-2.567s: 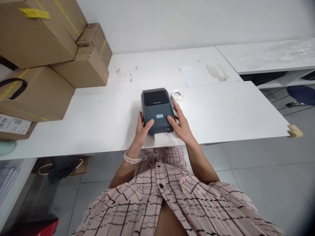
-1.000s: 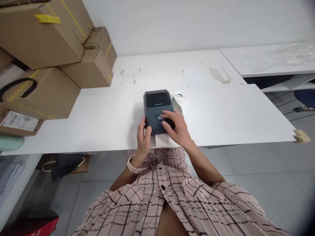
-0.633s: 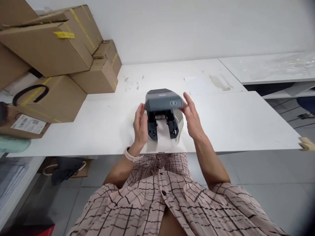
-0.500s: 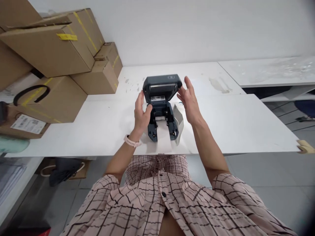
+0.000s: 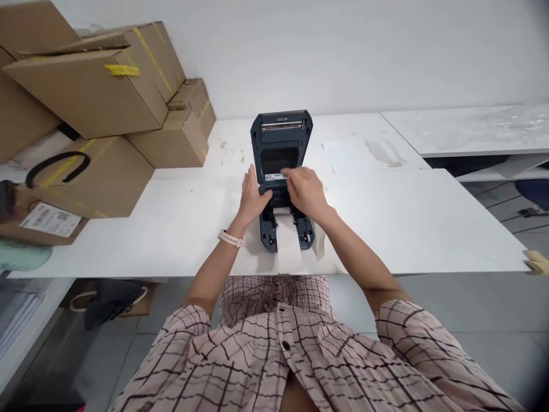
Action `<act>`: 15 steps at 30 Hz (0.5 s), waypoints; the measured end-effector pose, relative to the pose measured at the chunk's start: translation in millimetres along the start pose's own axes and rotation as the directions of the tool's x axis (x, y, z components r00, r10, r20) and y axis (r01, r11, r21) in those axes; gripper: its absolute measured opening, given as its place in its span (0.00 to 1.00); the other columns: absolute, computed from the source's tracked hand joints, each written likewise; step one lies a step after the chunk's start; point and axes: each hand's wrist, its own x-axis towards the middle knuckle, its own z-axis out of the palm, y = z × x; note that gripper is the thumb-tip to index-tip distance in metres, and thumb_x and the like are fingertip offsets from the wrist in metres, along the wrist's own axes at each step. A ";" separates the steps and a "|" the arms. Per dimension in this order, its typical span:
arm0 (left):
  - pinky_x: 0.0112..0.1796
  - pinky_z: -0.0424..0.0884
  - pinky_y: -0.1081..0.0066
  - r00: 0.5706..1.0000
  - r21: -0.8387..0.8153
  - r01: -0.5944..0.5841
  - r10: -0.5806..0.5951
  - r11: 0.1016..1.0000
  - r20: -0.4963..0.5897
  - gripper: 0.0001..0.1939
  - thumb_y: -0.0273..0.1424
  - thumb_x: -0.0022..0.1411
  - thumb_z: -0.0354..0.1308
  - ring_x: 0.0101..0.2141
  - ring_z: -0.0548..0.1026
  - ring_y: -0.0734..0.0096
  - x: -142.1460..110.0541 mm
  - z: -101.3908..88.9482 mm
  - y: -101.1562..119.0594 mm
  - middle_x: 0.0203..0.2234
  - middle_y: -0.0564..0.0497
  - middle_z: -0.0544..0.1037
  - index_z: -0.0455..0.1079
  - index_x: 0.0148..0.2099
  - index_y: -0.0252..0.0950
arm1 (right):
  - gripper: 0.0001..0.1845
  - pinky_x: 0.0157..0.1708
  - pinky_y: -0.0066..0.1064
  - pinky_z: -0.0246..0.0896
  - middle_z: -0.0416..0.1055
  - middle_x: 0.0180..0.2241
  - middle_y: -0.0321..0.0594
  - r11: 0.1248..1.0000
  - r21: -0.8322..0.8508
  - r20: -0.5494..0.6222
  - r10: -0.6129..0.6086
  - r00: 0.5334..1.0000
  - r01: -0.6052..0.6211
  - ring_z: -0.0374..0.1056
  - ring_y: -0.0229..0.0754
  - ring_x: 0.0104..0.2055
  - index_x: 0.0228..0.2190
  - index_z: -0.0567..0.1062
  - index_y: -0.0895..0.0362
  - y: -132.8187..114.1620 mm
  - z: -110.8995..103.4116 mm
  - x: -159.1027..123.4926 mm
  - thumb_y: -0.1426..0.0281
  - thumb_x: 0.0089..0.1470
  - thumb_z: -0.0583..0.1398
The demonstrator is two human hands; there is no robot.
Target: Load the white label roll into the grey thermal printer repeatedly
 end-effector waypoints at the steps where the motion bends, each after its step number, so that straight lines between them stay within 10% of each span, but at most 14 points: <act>1: 0.72 0.43 0.45 0.999 0.003 0.043 -0.043 0.999 0.012 0.53 0.26 0.50 0.71 0.75 0.48 0.42 -10.6 1.4 -3.5 0.73 0.42 0.58 0.52 0.75 0.42 | 0.24 0.67 0.54 0.54 0.80 0.51 0.56 0.995 -0.083 0.136 -0.051 0.989 0.062 0.73 0.58 0.57 0.56 0.76 0.63 -4.0 3.1 -1.7 0.73 0.66 0.48; 7: 0.63 0.63 0.41 0.968 0.056 0.241 -0.244 0.969 0.065 0.49 0.28 0.49 0.70 0.63 0.71 0.38 -49.6 4.6 -13.8 0.59 0.39 0.78 0.58 0.72 0.42 | 0.17 0.69 0.52 0.46 0.83 0.43 0.61 0.925 -0.237 0.680 -0.060 0.731 0.296 0.77 0.59 0.52 0.43 0.83 0.67 -15.8 24.6 11.8 0.76 0.62 0.56; 15: 0.58 0.68 0.40 0.966 0.165 0.212 -0.232 0.963 0.112 0.50 0.22 0.50 0.62 0.52 0.79 0.40 -45.3 -5.5 -10.7 0.55 0.38 0.80 0.54 0.75 0.39 | 0.22 0.44 0.36 0.71 0.82 0.50 0.46 0.964 0.043 0.832 -0.180 0.526 0.262 0.79 0.50 0.48 0.56 0.78 0.52 -9.3 14.3 35.2 0.71 0.61 0.60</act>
